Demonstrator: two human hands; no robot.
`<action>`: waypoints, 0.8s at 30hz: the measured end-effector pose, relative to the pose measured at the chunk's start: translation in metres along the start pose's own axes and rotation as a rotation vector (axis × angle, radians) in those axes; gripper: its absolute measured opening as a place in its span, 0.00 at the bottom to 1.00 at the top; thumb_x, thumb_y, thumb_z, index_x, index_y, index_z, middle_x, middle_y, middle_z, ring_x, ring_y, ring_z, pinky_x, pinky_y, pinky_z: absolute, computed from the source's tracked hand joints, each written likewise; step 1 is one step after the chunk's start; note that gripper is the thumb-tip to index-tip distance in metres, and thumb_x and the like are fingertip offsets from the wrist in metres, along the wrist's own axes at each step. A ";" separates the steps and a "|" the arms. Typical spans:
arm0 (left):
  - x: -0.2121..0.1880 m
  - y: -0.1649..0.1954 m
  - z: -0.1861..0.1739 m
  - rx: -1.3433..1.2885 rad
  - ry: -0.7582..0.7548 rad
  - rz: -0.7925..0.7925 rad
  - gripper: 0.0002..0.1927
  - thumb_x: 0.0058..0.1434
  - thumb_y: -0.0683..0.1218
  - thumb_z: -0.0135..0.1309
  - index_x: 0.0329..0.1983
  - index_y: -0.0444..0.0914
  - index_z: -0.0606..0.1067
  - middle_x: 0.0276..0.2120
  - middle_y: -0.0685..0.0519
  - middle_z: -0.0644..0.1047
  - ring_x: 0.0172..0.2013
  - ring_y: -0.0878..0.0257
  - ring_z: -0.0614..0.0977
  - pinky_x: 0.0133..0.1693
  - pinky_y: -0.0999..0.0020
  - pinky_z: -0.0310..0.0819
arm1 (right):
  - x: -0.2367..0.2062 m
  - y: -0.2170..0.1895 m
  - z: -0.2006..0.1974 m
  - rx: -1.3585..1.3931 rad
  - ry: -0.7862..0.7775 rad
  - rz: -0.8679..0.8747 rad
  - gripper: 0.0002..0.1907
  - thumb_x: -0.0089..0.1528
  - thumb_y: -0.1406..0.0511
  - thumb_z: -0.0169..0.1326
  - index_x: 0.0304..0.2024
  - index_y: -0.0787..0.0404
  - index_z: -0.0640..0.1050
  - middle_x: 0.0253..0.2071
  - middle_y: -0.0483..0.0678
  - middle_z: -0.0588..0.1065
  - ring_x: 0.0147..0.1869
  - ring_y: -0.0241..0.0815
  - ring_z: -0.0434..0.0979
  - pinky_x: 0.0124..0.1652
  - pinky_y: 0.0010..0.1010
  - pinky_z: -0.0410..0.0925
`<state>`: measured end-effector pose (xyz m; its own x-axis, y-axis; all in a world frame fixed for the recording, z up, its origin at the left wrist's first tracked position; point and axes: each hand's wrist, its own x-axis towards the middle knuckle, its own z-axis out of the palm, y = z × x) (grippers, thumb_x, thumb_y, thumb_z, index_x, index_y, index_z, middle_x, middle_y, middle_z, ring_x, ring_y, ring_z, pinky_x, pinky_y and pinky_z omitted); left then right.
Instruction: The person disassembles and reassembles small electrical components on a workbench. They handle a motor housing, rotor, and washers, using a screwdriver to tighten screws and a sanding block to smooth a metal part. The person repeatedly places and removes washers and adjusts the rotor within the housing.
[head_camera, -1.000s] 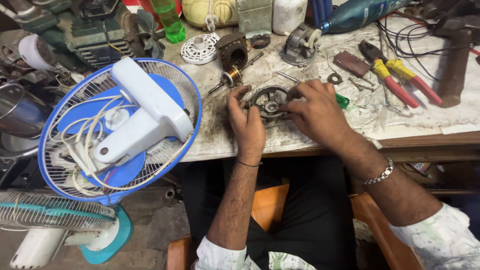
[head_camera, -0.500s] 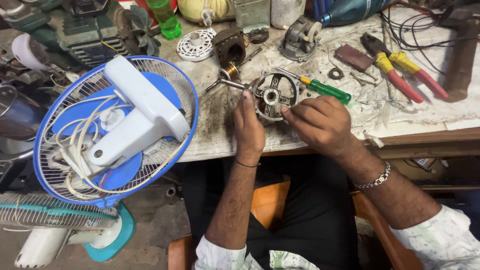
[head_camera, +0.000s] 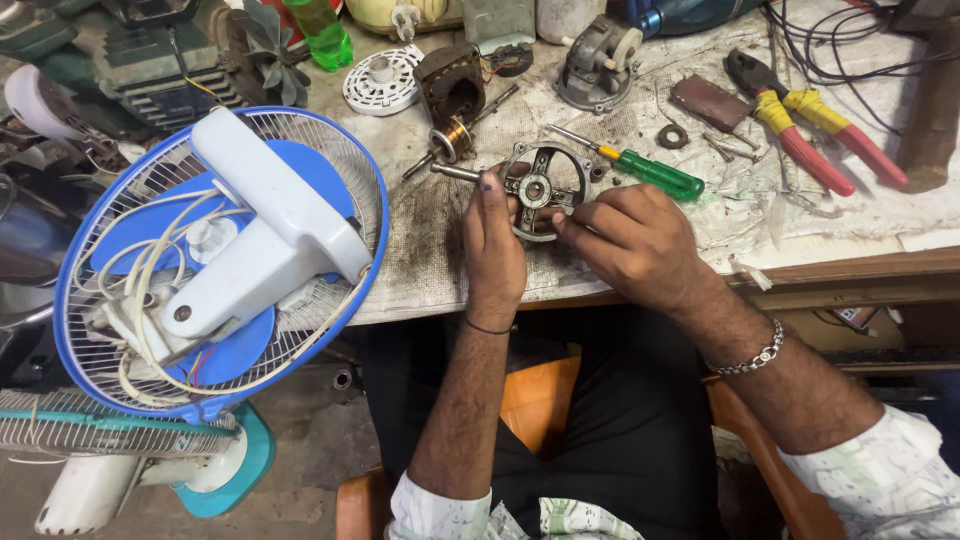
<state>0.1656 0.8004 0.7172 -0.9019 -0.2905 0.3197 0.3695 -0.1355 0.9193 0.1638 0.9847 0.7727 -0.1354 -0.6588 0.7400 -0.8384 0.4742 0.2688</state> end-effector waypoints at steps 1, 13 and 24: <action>0.000 -0.001 0.000 0.008 0.003 -0.005 0.30 0.80 0.60 0.32 0.55 0.33 0.76 0.33 0.56 0.71 0.35 0.67 0.68 0.40 0.69 0.65 | -0.001 0.000 0.001 -0.001 -0.002 0.005 0.08 0.61 0.68 0.66 0.43 0.60 0.84 0.42 0.41 0.77 0.46 0.39 0.75 0.41 0.33 0.67; -0.001 0.010 -0.002 0.295 0.002 -0.113 0.29 0.80 0.61 0.36 0.52 0.31 0.75 0.31 0.50 0.68 0.33 0.61 0.69 0.36 0.63 0.66 | -0.001 0.004 0.013 0.137 -0.014 0.382 0.11 0.60 0.68 0.67 0.45 0.62 0.83 0.50 0.52 0.75 0.55 0.50 0.74 0.52 0.39 0.70; -0.004 0.025 0.003 0.301 -0.106 0.065 0.26 0.76 0.58 0.40 0.63 0.34 0.71 0.46 0.48 0.80 0.47 0.61 0.82 0.49 0.65 0.78 | 0.004 0.005 0.023 0.060 -0.043 0.490 0.11 0.60 0.66 0.71 0.42 0.62 0.84 0.48 0.54 0.71 0.54 0.50 0.71 0.50 0.40 0.69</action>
<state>0.1773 0.8007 0.7392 -0.9026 -0.1868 0.3879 0.3590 0.1705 0.9176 0.1469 0.9708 0.7633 -0.5420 -0.3910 0.7439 -0.6994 0.7006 -0.1413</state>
